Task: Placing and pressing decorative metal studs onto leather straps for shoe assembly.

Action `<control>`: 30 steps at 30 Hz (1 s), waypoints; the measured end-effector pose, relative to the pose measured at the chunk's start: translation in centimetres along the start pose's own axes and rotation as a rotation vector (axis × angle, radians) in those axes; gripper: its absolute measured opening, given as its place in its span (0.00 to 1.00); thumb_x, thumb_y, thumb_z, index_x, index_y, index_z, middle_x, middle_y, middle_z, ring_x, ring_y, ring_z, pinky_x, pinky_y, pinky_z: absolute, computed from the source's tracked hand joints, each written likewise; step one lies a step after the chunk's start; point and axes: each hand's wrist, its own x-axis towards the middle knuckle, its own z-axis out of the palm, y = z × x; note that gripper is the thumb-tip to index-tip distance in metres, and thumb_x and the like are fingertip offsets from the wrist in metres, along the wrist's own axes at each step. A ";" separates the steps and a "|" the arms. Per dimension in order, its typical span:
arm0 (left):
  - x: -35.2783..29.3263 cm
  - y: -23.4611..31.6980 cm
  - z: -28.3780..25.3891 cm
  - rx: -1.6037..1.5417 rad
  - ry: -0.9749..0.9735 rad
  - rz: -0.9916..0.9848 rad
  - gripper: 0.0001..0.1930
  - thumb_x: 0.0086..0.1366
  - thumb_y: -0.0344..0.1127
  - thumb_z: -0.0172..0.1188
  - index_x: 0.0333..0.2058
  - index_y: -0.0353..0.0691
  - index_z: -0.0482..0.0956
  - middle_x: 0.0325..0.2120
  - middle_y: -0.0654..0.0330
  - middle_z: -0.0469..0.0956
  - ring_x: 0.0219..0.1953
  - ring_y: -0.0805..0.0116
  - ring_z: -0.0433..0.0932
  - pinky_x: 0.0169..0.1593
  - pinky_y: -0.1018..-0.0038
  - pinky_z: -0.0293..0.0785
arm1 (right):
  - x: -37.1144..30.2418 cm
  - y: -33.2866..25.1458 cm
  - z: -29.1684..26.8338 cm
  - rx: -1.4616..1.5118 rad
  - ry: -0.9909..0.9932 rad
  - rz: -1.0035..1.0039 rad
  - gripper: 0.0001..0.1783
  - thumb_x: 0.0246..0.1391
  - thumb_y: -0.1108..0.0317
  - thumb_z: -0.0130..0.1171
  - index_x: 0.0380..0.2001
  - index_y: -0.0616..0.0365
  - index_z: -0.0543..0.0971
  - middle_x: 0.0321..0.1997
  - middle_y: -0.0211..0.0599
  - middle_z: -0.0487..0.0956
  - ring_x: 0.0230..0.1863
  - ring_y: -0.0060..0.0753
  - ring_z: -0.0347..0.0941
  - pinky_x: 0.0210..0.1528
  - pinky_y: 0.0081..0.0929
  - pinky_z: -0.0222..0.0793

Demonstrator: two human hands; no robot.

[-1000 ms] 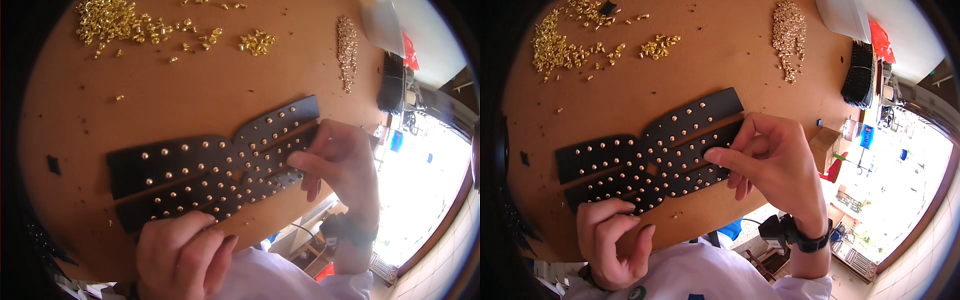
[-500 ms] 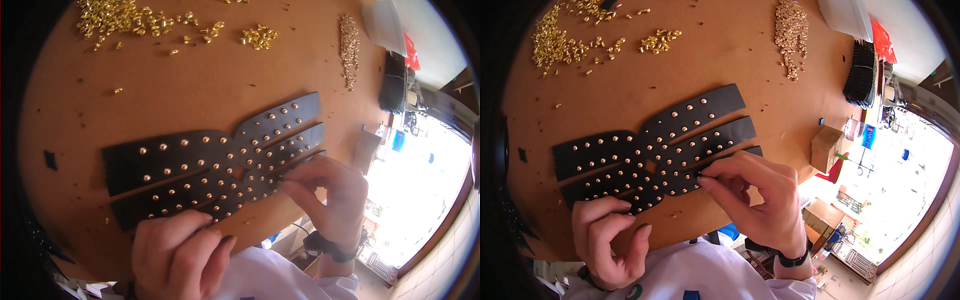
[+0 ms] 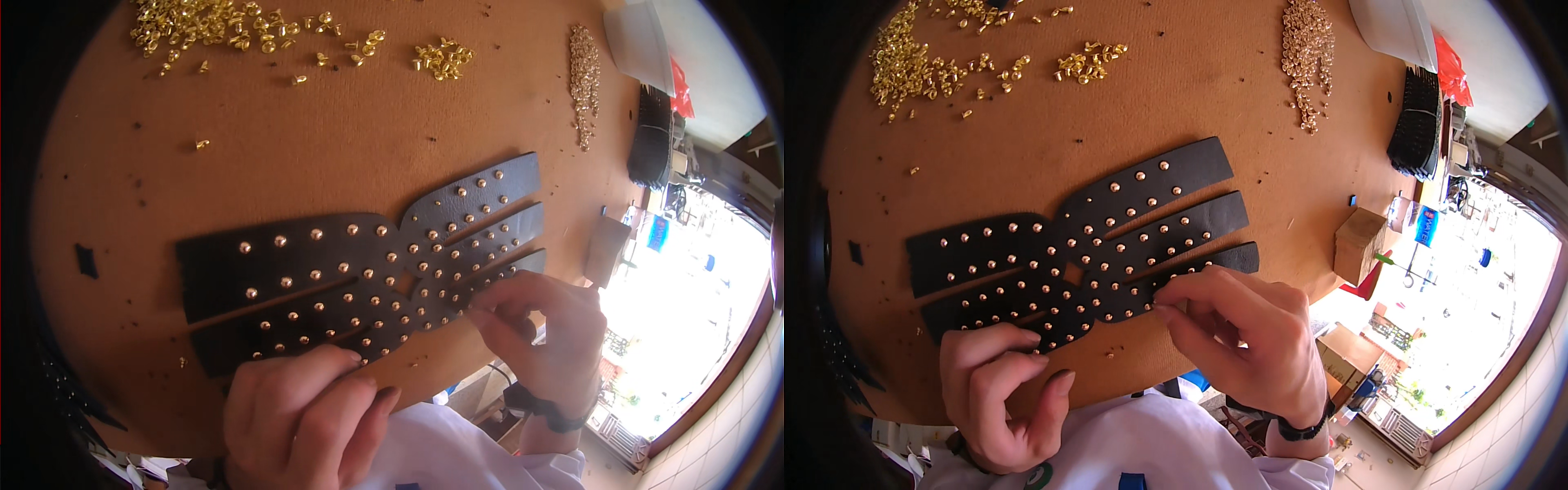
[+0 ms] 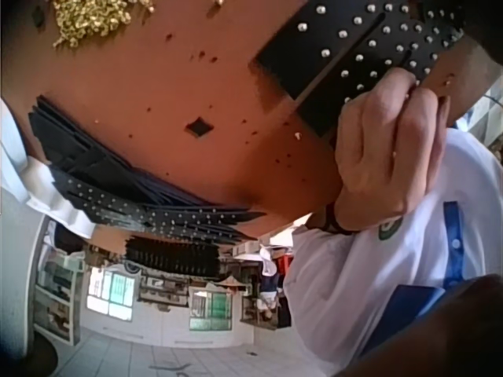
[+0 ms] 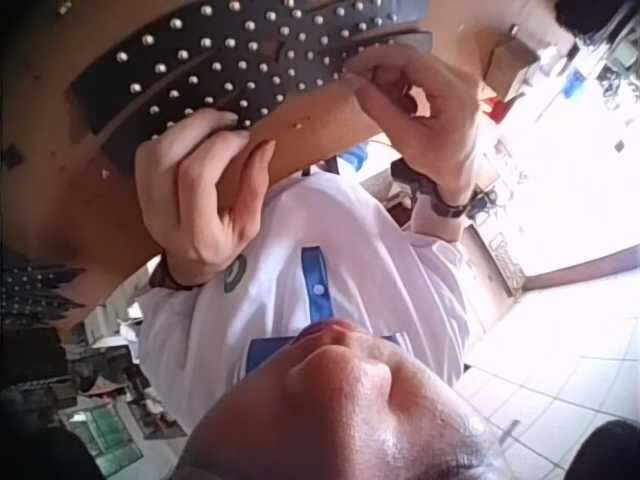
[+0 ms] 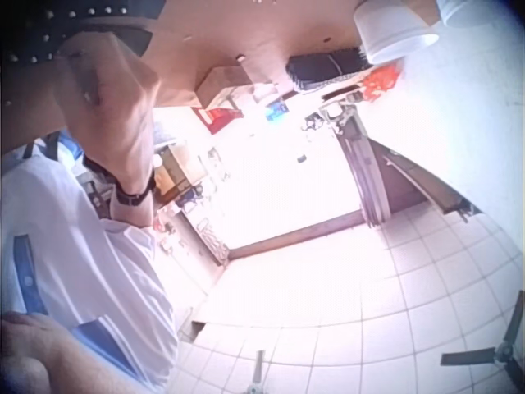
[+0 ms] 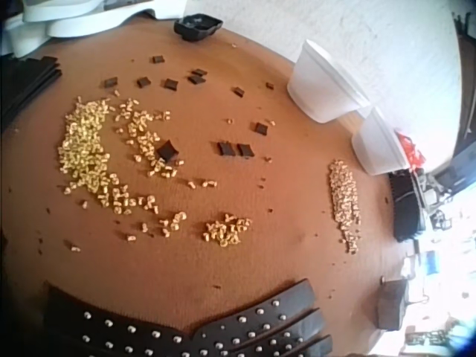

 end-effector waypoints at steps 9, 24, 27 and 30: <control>-0.1 -0.1 -0.1 -0.003 0.002 0.007 0.13 0.57 0.33 0.71 0.38 0.38 0.77 0.39 0.52 0.79 0.37 0.57 0.75 0.40 0.65 0.71 | 0.3 1.5 1.1 -0.009 0.156 -0.288 0.09 0.50 0.83 0.70 0.34 0.63 0.84 0.24 0.32 0.81 0.19 0.17 0.74 0.21 0.17 0.65; -0.2 -0.2 0.0 -0.003 -0.003 0.006 0.13 0.58 0.35 0.71 0.38 0.39 0.78 0.39 0.53 0.80 0.37 0.58 0.74 0.40 0.65 0.71 | 0.1 2.0 1.1 -0.067 0.150 -0.394 0.11 0.47 0.84 0.73 0.35 0.65 0.85 0.25 0.35 0.82 0.21 0.22 0.77 0.22 0.19 0.69; -0.2 -0.2 -0.1 -0.004 -0.008 0.006 0.13 0.58 0.35 0.71 0.39 0.39 0.78 0.40 0.53 0.79 0.37 0.58 0.74 0.40 0.65 0.71 | 0.1 1.6 0.9 -0.042 0.138 -0.339 0.11 0.47 0.83 0.74 0.35 0.66 0.85 0.26 0.35 0.83 0.22 0.21 0.77 0.23 0.18 0.70; -0.2 -0.2 -0.1 -0.004 -0.006 0.005 0.13 0.58 0.35 0.71 0.39 0.39 0.78 0.40 0.53 0.79 0.37 0.58 0.74 0.39 0.65 0.71 | 0.3 1.4 0.9 -0.032 0.117 -0.302 0.10 0.48 0.81 0.75 0.35 0.66 0.85 0.28 0.36 0.84 0.23 0.20 0.78 0.25 0.18 0.72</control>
